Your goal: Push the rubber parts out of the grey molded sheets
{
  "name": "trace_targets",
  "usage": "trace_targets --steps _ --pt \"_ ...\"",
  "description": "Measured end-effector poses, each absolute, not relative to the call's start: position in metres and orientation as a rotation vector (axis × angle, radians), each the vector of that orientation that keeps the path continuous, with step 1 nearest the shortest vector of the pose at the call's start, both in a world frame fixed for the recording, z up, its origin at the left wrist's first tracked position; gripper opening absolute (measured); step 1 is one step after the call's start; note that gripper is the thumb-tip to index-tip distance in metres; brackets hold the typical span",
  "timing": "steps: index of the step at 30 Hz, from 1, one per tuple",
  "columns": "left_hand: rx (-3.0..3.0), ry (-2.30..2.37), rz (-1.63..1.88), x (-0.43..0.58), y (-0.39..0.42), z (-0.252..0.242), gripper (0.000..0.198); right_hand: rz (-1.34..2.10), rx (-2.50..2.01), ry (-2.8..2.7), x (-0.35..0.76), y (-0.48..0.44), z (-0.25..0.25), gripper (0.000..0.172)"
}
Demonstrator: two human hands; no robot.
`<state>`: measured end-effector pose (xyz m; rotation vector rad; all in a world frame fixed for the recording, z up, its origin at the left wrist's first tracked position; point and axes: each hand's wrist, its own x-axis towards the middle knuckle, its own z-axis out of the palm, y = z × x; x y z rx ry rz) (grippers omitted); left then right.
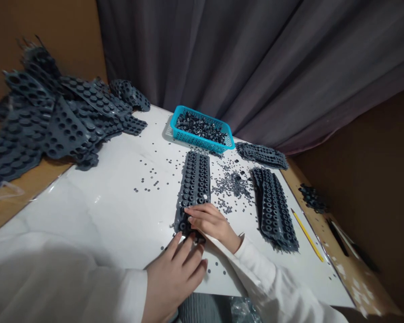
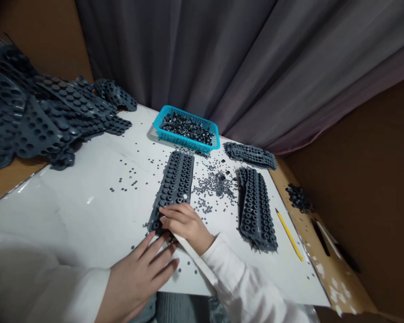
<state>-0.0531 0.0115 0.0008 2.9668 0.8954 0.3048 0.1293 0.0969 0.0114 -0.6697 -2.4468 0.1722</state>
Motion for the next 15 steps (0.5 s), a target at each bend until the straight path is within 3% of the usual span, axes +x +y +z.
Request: trace_targets --steps 7,15 --pt "2.964 0.881 0.311 -0.053 0.012 0.001 0.046 0.203 -0.803 -2.419 0.132 0.097 0.011 0.024" --pt "2.93 0.874 0.257 -0.054 0.011 0.004 0.05 0.597 -0.872 -2.115 0.128 0.097 0.026 0.015"
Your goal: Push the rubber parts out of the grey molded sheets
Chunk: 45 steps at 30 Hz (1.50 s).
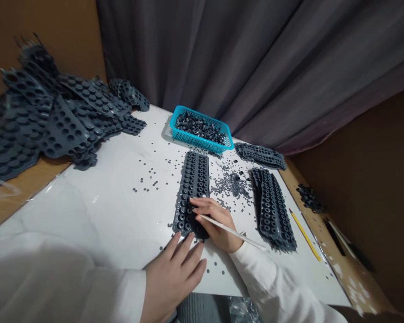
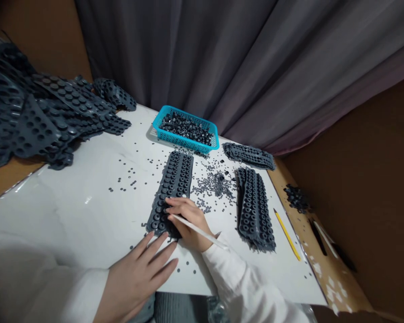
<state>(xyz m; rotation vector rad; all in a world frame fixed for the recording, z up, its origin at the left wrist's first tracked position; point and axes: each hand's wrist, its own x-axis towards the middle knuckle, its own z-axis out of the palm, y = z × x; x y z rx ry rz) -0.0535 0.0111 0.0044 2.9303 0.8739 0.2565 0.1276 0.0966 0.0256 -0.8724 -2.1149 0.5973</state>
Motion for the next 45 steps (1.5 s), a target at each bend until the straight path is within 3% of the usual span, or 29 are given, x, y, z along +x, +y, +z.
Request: trace_targets --steps 11,24,29,37,45 --pt "2.929 0.861 0.214 -0.054 0.012 0.007 0.051 0.62 -0.842 -2.192 0.127 0.095 0.018 0.014" --pt "2.937 0.887 0.231 -0.052 0.011 0.006 0.049 0.04 -0.53 -2.678 0.133 0.122 0.02 0.014" --pt "2.901 0.863 0.205 -0.053 0.012 0.007 0.052 0.128 -0.666 -2.532 0.135 0.132 0.025 0.018" --pt "2.924 0.848 0.199 -0.053 0.012 0.006 0.049 0.672 -0.769 -2.155 0.128 0.12 0.021 0.015" --pt "2.936 0.867 0.215 -0.053 0.012 0.006 0.05 0.7 -0.779 -2.207 0.129 0.116 0.018 0.012"
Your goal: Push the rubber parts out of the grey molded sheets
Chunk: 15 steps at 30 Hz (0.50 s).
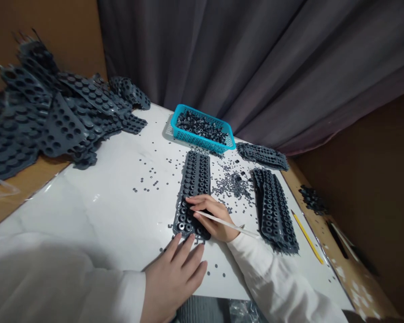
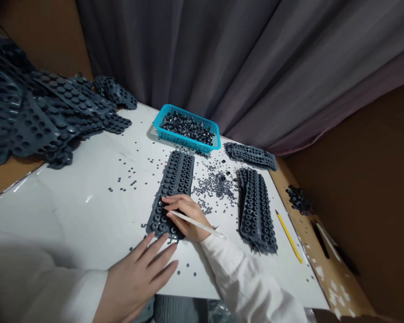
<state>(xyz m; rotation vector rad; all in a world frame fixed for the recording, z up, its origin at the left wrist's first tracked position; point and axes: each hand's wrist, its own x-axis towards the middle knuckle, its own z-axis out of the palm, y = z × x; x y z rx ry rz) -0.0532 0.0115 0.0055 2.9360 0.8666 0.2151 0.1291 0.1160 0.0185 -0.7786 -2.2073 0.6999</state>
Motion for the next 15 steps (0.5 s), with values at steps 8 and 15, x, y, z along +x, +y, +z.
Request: trace_targets --steps 8,15 --pt "2.95 0.861 0.248 -0.053 0.011 0.004 0.048 0.453 -0.709 -2.424 0.132 0.121 0.018 0.012" --pt "2.931 0.876 0.228 -0.051 0.01 0.003 0.052 0.294 -0.592 -2.542 0.133 0.127 0.026 0.015"
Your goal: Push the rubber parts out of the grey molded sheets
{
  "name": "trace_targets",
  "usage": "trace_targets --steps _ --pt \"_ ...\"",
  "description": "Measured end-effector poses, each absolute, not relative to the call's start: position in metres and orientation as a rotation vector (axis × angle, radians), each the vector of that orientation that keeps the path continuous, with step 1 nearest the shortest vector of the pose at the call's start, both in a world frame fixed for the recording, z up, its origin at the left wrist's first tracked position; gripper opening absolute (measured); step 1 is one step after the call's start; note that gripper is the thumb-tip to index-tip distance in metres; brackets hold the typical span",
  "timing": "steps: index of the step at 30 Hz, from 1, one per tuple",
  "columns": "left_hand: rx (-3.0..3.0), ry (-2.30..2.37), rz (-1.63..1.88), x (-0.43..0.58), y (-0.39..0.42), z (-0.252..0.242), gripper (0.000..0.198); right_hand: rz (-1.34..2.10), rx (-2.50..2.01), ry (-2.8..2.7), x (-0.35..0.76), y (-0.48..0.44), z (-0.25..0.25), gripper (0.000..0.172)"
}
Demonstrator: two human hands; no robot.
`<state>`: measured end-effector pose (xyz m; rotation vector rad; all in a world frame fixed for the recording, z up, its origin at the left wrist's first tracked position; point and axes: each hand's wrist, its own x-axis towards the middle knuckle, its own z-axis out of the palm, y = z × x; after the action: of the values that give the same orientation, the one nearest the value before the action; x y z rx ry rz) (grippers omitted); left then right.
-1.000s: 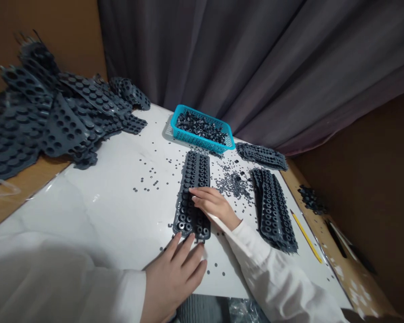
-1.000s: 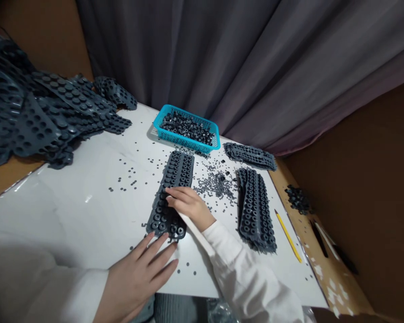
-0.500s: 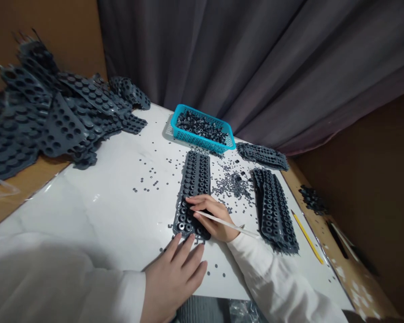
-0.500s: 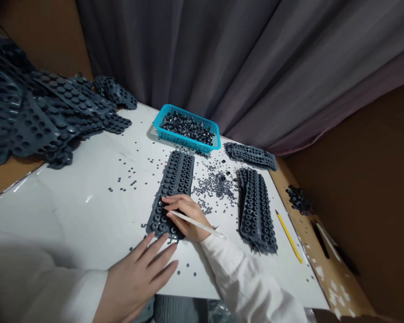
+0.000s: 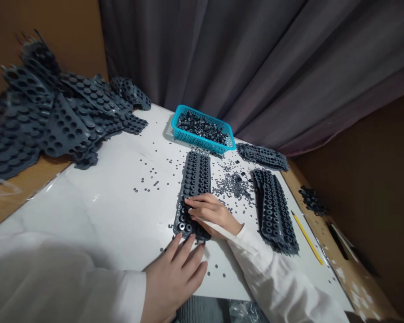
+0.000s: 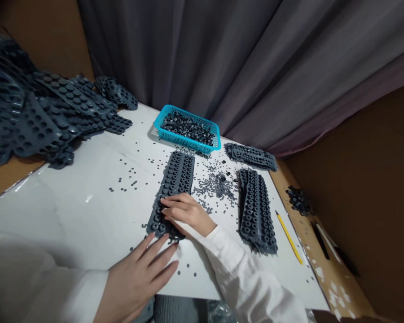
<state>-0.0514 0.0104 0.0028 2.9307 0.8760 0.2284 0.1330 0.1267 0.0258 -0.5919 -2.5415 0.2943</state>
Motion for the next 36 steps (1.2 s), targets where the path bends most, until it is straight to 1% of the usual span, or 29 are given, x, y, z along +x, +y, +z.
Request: trace_targets --steps 4,7,10,13,16,18,23,25,32,36 --pt "2.956 0.87 0.242 -0.052 0.011 0.003 0.051 0.372 -0.63 -2.463 0.132 0.123 0.027 0.014" --pt "2.957 0.882 0.233 -0.052 0.011 0.004 0.048 0.364 -0.648 -2.456 0.132 0.122 0.023 0.013" --pt "2.953 0.883 0.215 -0.051 0.01 0.003 0.049 0.245 -0.623 -2.499 0.133 0.125 0.018 0.012" --pt "2.951 0.886 0.216 -0.051 0.011 0.004 0.049 0.096 -0.587 -2.561 0.135 0.131 0.014 0.017" --pt "2.948 0.883 0.223 -0.052 0.012 0.005 0.047 0.05 -0.66 -2.536 0.136 0.136 0.017 0.021" --pt "2.952 0.869 0.226 -0.053 0.012 0.007 0.046 0.112 -0.748 -2.435 0.135 0.137 0.02 0.021" --pt "2.959 0.851 0.209 -0.053 0.013 0.009 0.048 0.524 -0.807 -2.23 0.129 0.131 0.023 0.014" --pt "2.955 0.851 0.205 -0.054 0.013 0.009 0.049 0.62 -0.812 -2.209 0.127 0.128 0.02 0.012" --pt "2.964 0.856 0.228 -0.054 0.013 0.007 0.05 0.715 -0.824 -2.162 0.128 0.126 0.019 0.012" --pt "2.976 0.844 0.24 -0.054 0.013 0.006 0.05 0.695 -0.823 -2.158 0.128 0.126 0.019 0.012"
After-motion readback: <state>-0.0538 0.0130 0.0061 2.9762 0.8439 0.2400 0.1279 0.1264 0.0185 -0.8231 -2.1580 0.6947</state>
